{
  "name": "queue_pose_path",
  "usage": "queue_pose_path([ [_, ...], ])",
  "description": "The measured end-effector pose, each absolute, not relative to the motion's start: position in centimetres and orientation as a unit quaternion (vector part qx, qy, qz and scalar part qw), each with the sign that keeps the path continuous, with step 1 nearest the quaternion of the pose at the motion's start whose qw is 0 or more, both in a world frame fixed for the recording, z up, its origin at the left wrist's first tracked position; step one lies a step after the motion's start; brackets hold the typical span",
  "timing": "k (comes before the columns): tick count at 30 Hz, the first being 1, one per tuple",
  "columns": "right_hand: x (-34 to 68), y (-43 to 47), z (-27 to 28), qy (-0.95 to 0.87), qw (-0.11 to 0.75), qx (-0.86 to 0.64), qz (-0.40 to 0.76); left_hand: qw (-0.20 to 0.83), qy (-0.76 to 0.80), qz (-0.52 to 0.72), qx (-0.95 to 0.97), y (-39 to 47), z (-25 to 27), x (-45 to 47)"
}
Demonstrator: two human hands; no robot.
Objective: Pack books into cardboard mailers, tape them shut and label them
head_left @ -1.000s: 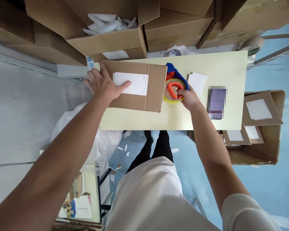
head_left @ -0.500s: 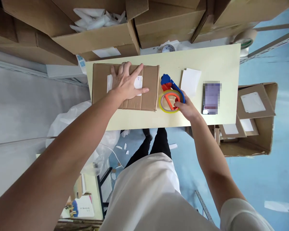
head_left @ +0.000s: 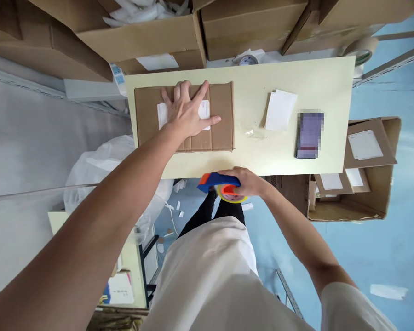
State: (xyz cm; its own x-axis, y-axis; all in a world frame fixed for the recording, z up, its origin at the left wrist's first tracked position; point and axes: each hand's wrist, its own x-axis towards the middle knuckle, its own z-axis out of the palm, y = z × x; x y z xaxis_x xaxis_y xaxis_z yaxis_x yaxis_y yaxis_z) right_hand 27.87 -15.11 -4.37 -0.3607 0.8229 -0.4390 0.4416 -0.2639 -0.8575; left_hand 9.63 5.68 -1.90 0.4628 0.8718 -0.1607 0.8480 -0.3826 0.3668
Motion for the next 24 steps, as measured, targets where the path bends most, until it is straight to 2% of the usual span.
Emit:
queue_pose_path([
  [4, 27.3, -13.5, -2.8, -0.623, 0.169, -0.548, 0.532, 0.201, 0.522, 0.051, 0.827, 5.4, -2.0, 9.3],
  [8, 30.3, -16.3, 0.8, -0.614, 0.172, -0.575, 0.512, 0.2, 0.518, 0.057, 0.83, 4.6, -0.5, 8.4],
  [11, 33.3, -18.9, 4.4, -0.58, 0.214, -0.6, 0.509, 0.182, 0.547, 0.067, 0.815, 2.7, 1.7, 6.5],
  [14, 35.5, -20.4, 7.7, -0.567, 0.291, -0.609, 0.472, 0.158, 0.614, 0.077, 0.769, 0.0, 3.2, 3.6],
  [17, 37.0, -19.7, 10.5, -0.59, 0.367, -0.623, 0.359, 0.166, 0.732, 0.093, 0.655, -1.7, 2.8, 0.9],
  [19, 37.9, -18.0, 12.7, -0.614, 0.399, -0.628, 0.265, 0.217, 0.782, 0.108, 0.575, -2.0, 1.8, -0.4],
  [21, 38.7, -15.5, 15.3, -0.644, 0.411, -0.622, 0.171, 0.291, 0.767, 0.132, 0.556, -2.0, 0.8, -1.0],
  [24, 39.6, -10.3, 19.3, -0.694, 0.389, -0.605, 0.046, 0.312, 0.741, 0.184, 0.566, -1.9, -0.2, -0.9],
])
